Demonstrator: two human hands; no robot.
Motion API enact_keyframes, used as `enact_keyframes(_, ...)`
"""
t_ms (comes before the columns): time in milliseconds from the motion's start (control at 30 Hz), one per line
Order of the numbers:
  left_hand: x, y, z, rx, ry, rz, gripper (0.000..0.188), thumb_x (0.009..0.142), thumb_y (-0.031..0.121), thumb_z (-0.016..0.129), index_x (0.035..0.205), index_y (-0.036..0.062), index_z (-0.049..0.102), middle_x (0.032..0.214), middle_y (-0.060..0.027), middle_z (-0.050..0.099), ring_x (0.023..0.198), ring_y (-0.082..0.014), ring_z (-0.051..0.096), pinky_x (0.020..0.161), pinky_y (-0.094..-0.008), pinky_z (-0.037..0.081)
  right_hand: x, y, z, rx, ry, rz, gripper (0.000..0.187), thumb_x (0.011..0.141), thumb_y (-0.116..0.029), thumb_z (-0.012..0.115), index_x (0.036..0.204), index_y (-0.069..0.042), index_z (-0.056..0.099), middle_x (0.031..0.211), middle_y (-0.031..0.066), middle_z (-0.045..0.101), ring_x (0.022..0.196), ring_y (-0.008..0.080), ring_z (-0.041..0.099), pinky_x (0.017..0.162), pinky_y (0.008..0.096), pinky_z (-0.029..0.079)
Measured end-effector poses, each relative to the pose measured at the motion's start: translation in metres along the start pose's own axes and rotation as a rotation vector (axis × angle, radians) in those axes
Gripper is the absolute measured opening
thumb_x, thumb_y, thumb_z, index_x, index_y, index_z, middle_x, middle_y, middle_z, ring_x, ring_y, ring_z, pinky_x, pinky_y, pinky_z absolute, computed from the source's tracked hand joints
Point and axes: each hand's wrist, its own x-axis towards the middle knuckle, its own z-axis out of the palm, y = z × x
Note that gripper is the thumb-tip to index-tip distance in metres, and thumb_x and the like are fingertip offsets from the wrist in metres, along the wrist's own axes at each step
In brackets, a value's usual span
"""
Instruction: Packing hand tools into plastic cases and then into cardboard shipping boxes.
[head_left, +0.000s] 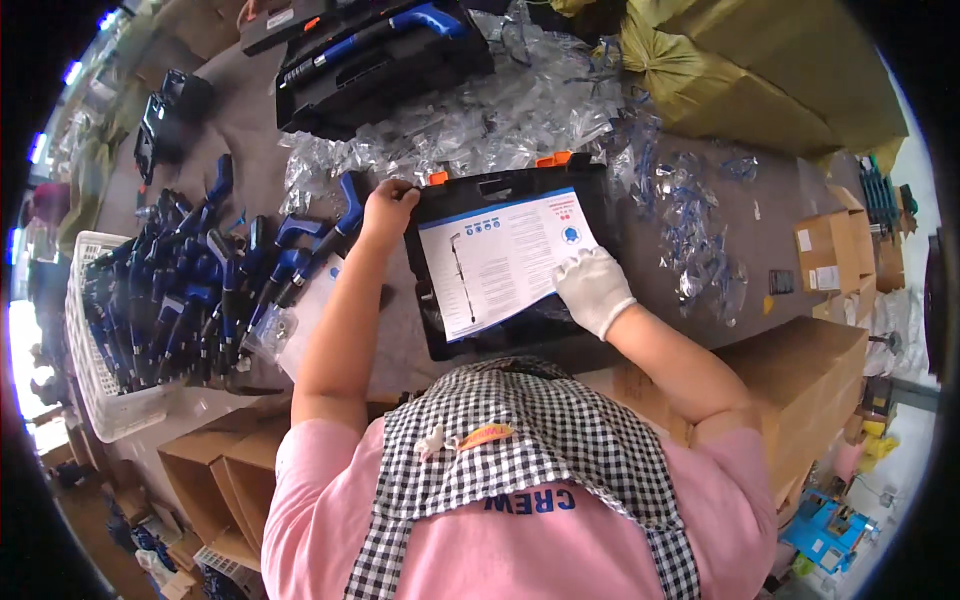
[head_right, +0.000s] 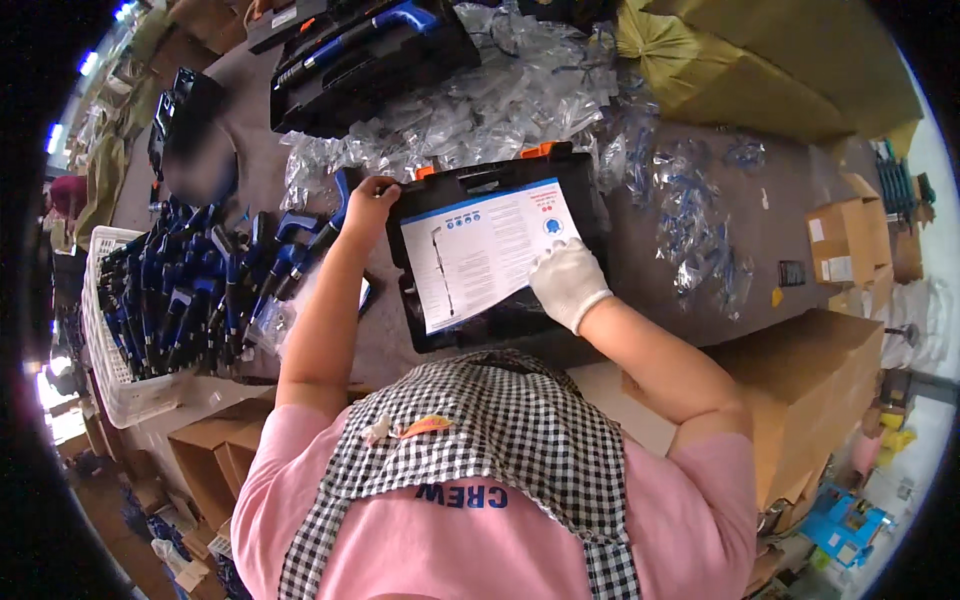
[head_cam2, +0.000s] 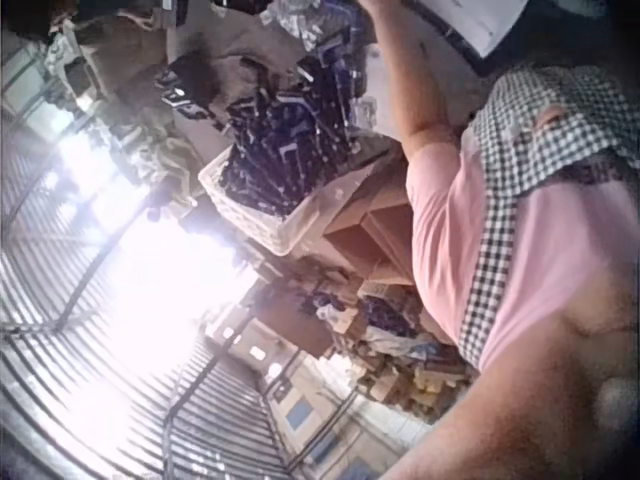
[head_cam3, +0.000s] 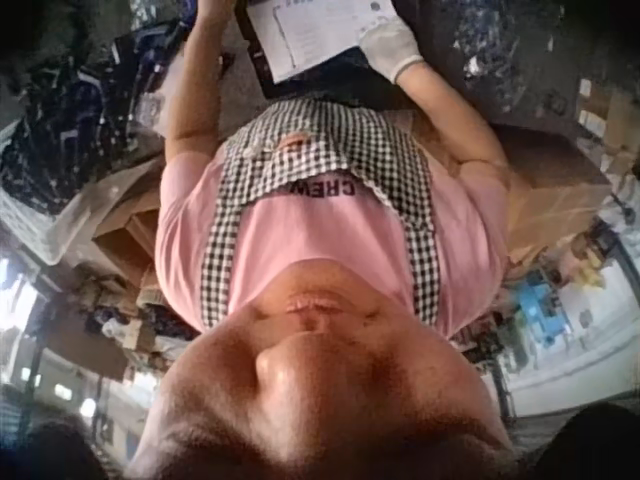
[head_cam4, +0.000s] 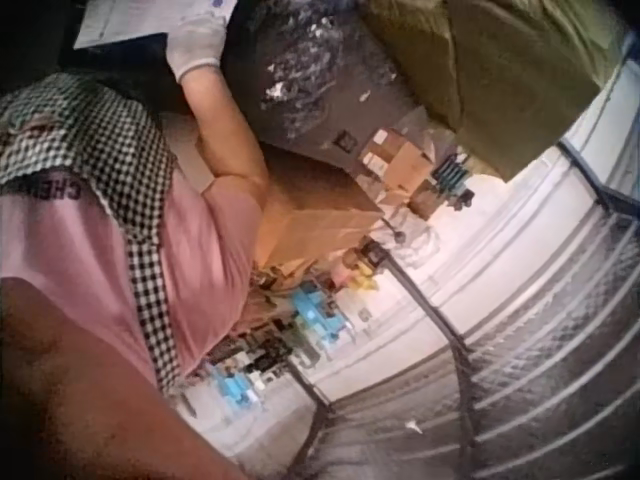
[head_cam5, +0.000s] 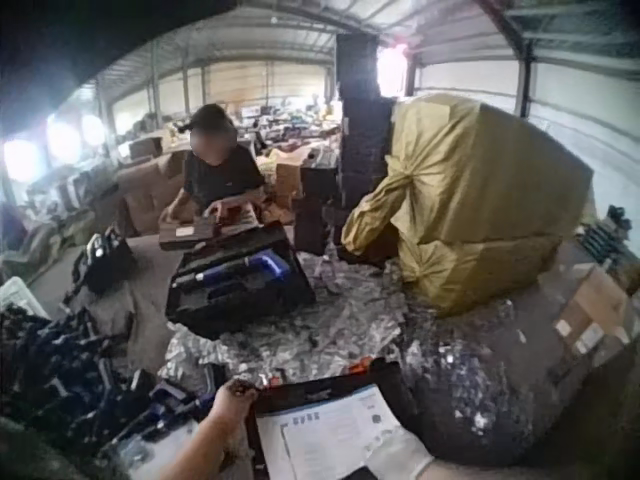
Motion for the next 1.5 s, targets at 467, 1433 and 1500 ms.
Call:
enact_keyframes(467, -0.078, 0.031, -0.027, -0.398, 0.002, 0.227, 0.033, 0.095, 0.026, 0.061, 0.113, -0.002, 0.059, 0.097, -0.0035, 0.064, 0.092, -0.011, 0.056, 0.086, -0.0246, 0.043, -0.016, -0.023, 0.024, 0.063, -0.096, 0.08, 0.02, 0.083, -0.015, 0.054, 0.099, -0.008, 0.065, 0.095, 0.0066, 0.067, 0.092, 0.0226, 0.064, 0.076, 0.0375, 0.048)
enact_keyframes(1433, -0.238, -0.031, 0.028, 0.599, -0.249, 0.699, 0.108, 0.063, 0.074, 0.066, 0.145, 0.0076, 0.039, 0.152, -0.0243, 0.031, 0.142, -0.0431, 0.024, 0.11, -0.0617, 0.021, -0.098, 0.031, 0.014, 0.206, -0.127, 0.066, 0.102, 0.061, -0.048, 0.078, 0.147, -0.014, 0.035, 0.155, 0.018, 0.023, 0.144, 0.0403, 0.017, 0.109, 0.0618, 0.026)
enact_keyframes(1500, -0.238, 0.001, 0.045, 1.01, -0.231, 0.595, 0.112, 0.058, 0.063, 0.076, 0.149, 0.0145, 0.032, 0.157, -0.0211, 0.018, 0.145, -0.0428, 0.013, 0.11, -0.0644, 0.018, -0.079, 0.02, 0.003, 0.029, -0.34, 0.038, 0.106, 0.063, -0.048, 0.079, 0.151, -0.017, 0.028, 0.159, 0.0171, 0.015, 0.146, 0.0417, 0.012, 0.108, 0.0629, 0.028)
